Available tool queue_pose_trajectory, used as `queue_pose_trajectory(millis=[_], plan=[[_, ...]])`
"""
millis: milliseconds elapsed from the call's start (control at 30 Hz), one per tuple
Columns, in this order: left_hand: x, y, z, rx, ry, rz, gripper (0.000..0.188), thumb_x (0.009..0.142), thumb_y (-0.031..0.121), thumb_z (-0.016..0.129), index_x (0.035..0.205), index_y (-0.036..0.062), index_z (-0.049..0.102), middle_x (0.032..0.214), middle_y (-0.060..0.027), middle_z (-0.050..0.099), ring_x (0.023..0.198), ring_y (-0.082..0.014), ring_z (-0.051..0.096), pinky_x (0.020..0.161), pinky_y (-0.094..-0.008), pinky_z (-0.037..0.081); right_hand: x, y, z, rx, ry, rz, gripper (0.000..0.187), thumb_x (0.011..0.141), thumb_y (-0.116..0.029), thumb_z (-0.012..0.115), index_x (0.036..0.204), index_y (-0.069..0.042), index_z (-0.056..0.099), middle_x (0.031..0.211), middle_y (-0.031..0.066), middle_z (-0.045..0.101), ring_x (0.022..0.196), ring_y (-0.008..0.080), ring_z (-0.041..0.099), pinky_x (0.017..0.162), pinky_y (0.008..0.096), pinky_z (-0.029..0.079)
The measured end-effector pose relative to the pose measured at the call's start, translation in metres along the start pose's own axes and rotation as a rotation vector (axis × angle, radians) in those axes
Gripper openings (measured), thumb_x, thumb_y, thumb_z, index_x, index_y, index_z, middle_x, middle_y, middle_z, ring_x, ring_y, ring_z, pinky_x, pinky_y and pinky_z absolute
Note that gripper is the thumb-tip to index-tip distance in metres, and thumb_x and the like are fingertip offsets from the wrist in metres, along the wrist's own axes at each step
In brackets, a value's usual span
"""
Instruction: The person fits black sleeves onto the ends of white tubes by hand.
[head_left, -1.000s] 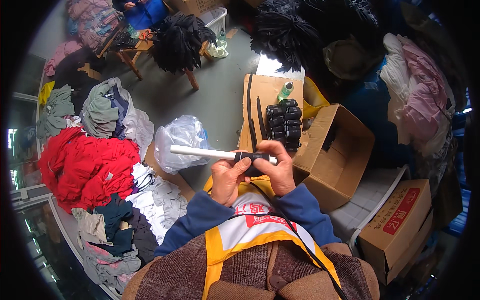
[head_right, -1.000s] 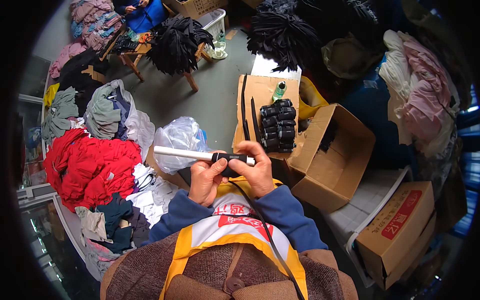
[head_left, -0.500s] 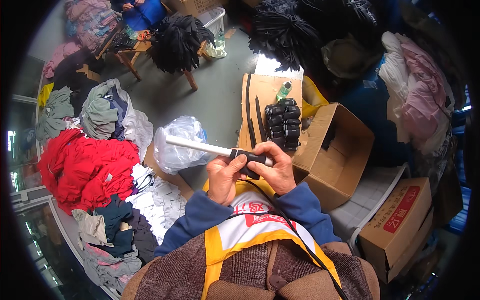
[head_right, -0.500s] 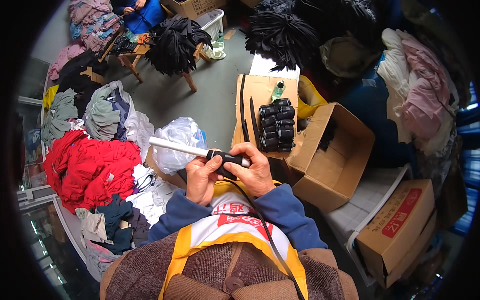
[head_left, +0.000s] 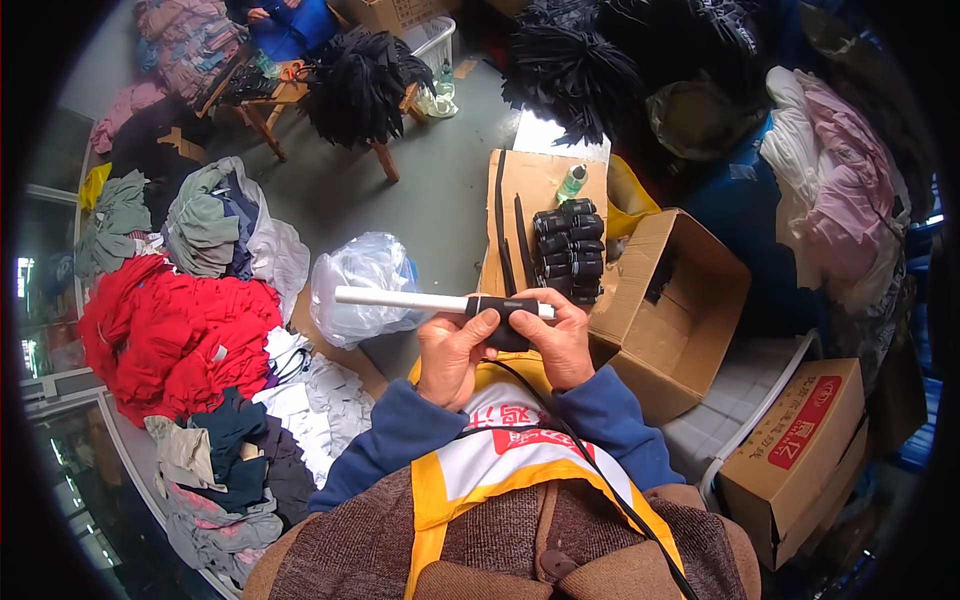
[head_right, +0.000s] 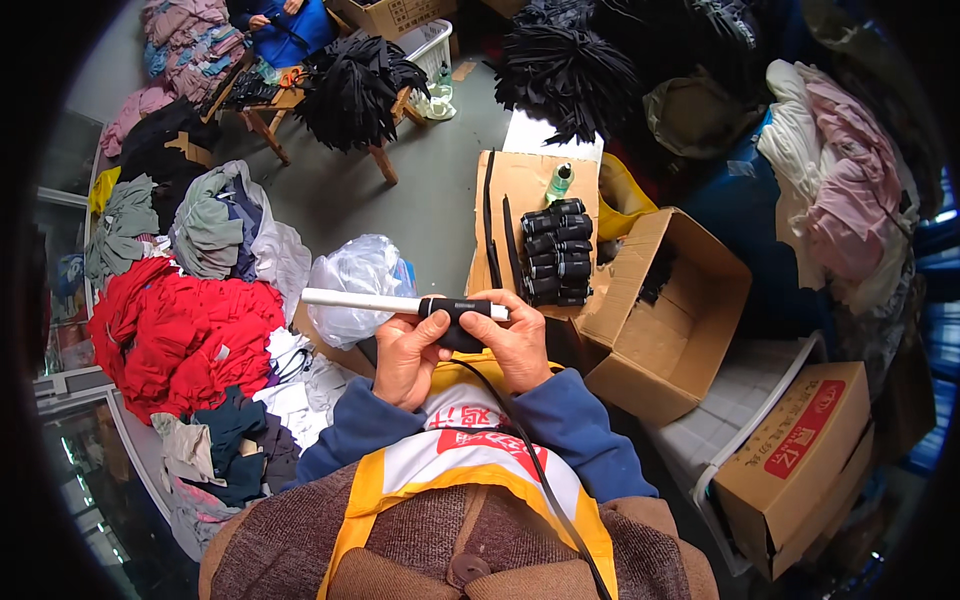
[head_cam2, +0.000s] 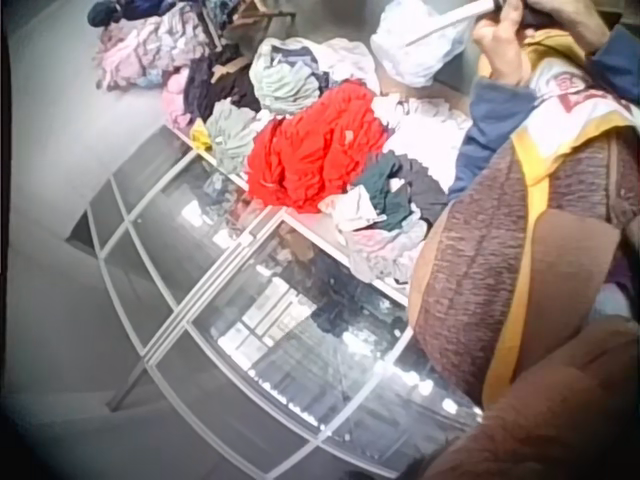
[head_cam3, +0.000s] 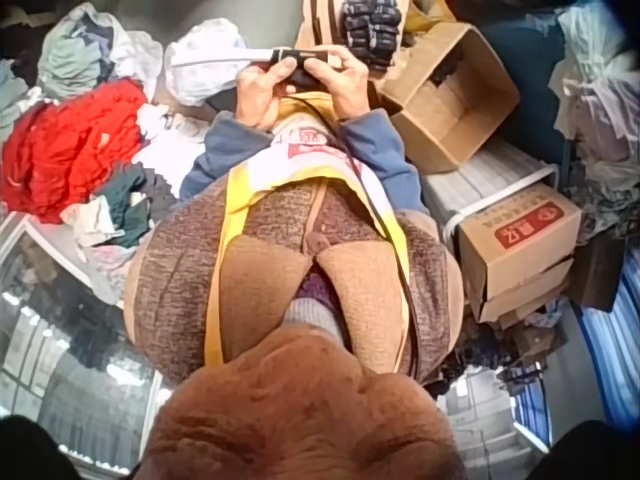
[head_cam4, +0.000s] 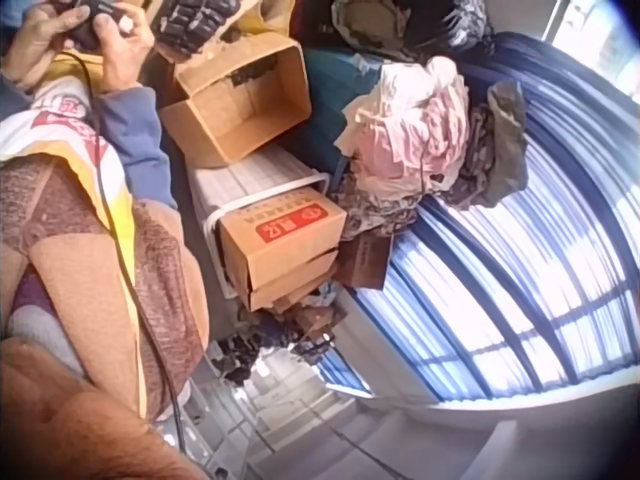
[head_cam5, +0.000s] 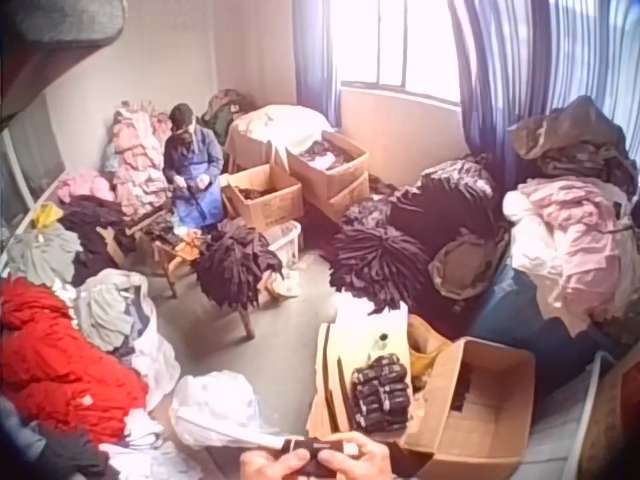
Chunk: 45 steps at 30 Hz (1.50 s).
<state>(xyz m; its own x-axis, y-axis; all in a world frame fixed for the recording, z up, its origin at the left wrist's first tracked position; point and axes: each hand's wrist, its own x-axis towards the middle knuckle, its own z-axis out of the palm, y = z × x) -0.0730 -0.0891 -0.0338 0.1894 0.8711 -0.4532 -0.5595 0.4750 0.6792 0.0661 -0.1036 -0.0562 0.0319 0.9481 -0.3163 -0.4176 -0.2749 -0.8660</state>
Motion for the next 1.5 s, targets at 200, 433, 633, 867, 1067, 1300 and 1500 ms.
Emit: queue_pose_trajectory(millis=[200, 433, 633, 867, 1067, 1300, 1500], plan=[[0.003, 0.001, -0.013, 0.127, -0.024, -0.066, 0.012, 0.079, 0.001, 0.062, 0.092, -0.0005, 0.061, 0.081, -0.0053, 0.060, 0.065, -0.0094, 0.056, 0.049, -0.0192, 0.045, -0.001, -0.002, -0.003, 0.068, 0.008, -0.027, 0.022, 0.078, -0.005, 0.068, 0.097, 0.000, 0.060, 0.084, 0.0032, 0.062, 0.075, 0.0073, 0.057, 0.069, 0.0208, 0.049], [0.002, -0.005, -0.014, 0.010, 0.009, -0.112, 0.019, 0.081, 0.000, 0.059, 0.100, -0.0012, 0.056, 0.087, -0.0074, 0.057, 0.069, -0.0134, 0.059, 0.056, -0.0227, 0.053, -0.004, -0.007, -0.001, -0.051, 0.047, -0.058, 0.022, 0.077, -0.006, 0.069, 0.096, 0.001, 0.060, 0.083, 0.0031, 0.062, 0.073, 0.0072, 0.057, 0.068, 0.0204, 0.049], [0.000, 0.000, -0.007, -0.028, -0.089, -0.057, 0.028, 0.080, 0.001, 0.063, 0.105, -0.0002, 0.051, 0.089, -0.0075, 0.058, 0.073, -0.0134, 0.059, 0.057, -0.0228, 0.053, -0.004, -0.009, -0.004, -0.090, -0.002, -0.071, 0.020, 0.076, -0.004, 0.069, 0.094, 0.001, 0.061, 0.080, 0.0020, 0.061, 0.070, 0.0066, 0.056, 0.065, 0.0199, 0.048], [0.000, 0.002, -0.013, 0.005, 0.020, 0.022, 0.027, 0.079, 0.000, 0.063, 0.104, 0.0024, 0.053, 0.082, -0.0024, 0.055, 0.067, -0.0084, 0.056, 0.055, -0.0226, 0.054, 0.009, 0.000, -0.053, 0.064, 0.111, -0.163, 0.012, 0.083, -0.010, 0.062, 0.093, -0.003, 0.060, 0.073, 0.0004, 0.058, 0.063, 0.0055, 0.050, 0.059, 0.0190, 0.041], [0.000, -0.003, -0.008, 0.001, -0.029, -0.022, 0.027, 0.078, 0.000, 0.065, 0.103, 0.0003, 0.054, 0.084, -0.0059, 0.059, 0.068, -0.0116, 0.060, 0.052, -0.0213, 0.053, 0.004, -0.005, -0.010, -0.002, 0.025, -0.172, 0.027, 0.079, -0.009, 0.068, 0.103, -0.003, 0.057, 0.093, 0.0004, 0.056, 0.081, 0.0058, 0.051, 0.069, 0.0199, 0.043], [0.000, -0.004, -0.011, -0.025, -0.003, -0.046, 0.029, 0.078, -0.001, 0.064, 0.104, 0.0002, 0.053, 0.083, -0.0065, 0.060, 0.067, -0.0119, 0.060, 0.052, -0.0217, 0.053, 0.011, -0.007, -0.023, 0.109, 0.078, -0.147, 0.014, 0.081, -0.002, 0.060, 0.073, -0.007, 0.049, 0.074, -0.0020, 0.049, 0.063, 0.0052, 0.046, 0.056, 0.0198, 0.039], [0.001, -0.003, -0.009, -0.022, 0.000, -0.059, 0.028, 0.078, -0.001, 0.064, 0.103, 0.0003, 0.053, 0.084, -0.0063, 0.059, 0.067, -0.0114, 0.059, 0.052, -0.0221, 0.054, 0.007, -0.008, -0.008, 0.000, 0.064, -0.119, 0.012, 0.082, -0.008, 0.062, 0.090, -0.004, 0.054, 0.085, 0.0006, 0.054, 0.071, 0.0064, 0.050, 0.065, 0.0196, 0.042]])
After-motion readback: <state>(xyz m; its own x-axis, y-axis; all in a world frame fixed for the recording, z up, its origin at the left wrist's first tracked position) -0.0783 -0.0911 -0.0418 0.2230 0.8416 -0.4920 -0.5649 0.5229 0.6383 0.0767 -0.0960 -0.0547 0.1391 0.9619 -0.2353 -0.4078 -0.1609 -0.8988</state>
